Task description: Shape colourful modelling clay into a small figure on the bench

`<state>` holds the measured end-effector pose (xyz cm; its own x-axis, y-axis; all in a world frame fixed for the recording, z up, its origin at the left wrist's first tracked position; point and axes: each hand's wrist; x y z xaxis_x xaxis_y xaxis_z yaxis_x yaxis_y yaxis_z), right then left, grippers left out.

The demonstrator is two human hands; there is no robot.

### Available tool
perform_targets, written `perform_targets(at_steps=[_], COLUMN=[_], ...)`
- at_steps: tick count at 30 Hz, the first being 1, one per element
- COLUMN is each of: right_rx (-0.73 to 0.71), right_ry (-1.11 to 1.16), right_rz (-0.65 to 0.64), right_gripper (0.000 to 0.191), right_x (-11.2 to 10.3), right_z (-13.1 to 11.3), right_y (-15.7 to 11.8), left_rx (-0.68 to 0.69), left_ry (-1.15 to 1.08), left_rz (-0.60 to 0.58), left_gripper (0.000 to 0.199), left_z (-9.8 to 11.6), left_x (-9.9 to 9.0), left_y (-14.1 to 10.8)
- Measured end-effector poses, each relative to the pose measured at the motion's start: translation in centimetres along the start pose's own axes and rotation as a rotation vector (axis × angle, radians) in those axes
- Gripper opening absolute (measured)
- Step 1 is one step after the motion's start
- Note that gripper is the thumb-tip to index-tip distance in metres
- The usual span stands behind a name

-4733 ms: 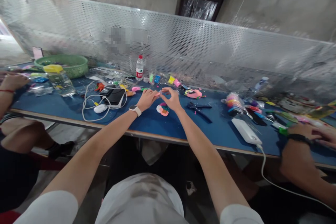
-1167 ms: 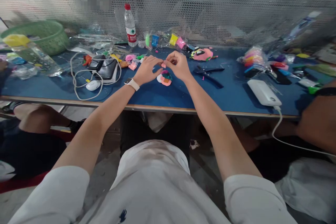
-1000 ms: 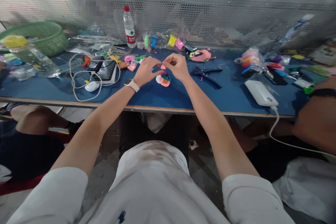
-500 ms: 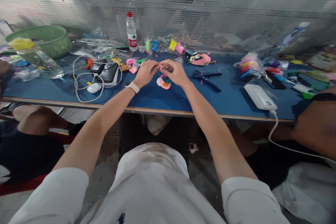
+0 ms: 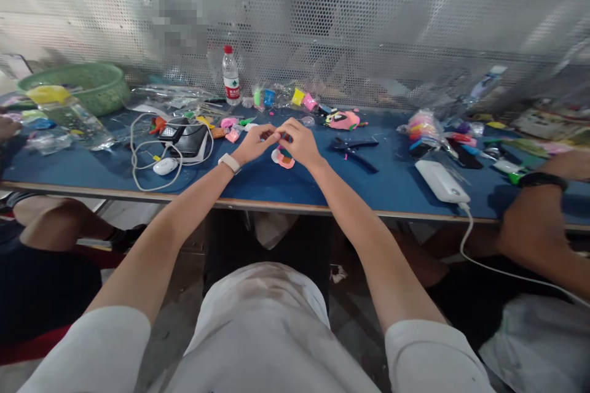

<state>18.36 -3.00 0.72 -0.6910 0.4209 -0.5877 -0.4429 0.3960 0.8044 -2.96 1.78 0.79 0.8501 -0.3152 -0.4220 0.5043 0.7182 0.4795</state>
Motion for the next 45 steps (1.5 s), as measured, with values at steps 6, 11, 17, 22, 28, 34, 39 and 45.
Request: perform_targets(at_steps=[6, 11, 17, 22, 28, 34, 39, 45], right_rx=[0.009, 0.037, 0.101, 0.067, 0.025, 0.038, 0.025, 0.044], right_ry=[-0.048, 0.008, 0.076, 0.112, 0.066, 0.058, 0.028, 0.053], right_rz=[-0.013, 0.007, 0.095, 0.086, 0.077, 0.096, 0.148, 0.214], right_gripper=[0.033, 0.034, 0.040, 0.043, 0.041, 0.032, 0.024, 0.031], right_x=[0.2, 0.0, -0.2, 0.3, 1.0, 1.2, 1.6, 1.4], right_z=[0.0, 0.2, 0.1, -0.1, -0.3, -0.2, -0.3, -0.2], right_y=[-0.2, -0.1, 0.3, 0.2, 0.1, 0.1, 0.0, 0.0], left_rx=[-0.066, -0.130, -0.251, -0.309, -0.300, -0.318, -0.336, -0.372], left_ry=[-0.107, -0.209, -0.496, -0.570, -0.623, -0.667, -0.686, -0.716], left_rz=[-0.007, -0.022, -0.061, -0.060, -0.137, -0.152, -0.148, -0.134], left_gripper=[0.066, 0.069, 0.062, 0.053, 0.064, 0.063, 0.066, 0.059], left_z=[-0.2, 0.1, 0.3, -0.2, -0.5, -0.4, -0.4, -0.4], left_x=[-0.1, 0.1, 0.4, 0.2, 0.1, -0.1, -0.3, -0.4], left_y=[0.1, 0.0, 0.1, 0.1, 0.0, 0.1, 0.1, 0.2])
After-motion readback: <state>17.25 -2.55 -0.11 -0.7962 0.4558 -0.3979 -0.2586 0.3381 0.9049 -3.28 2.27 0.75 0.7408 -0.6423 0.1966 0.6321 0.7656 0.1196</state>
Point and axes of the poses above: each hand's wrist, its own y-axis towards the middle knuckle, its own x-axis out of the palm, z = x × y, and after that the axes turned 12 degrees about -x, right-handed
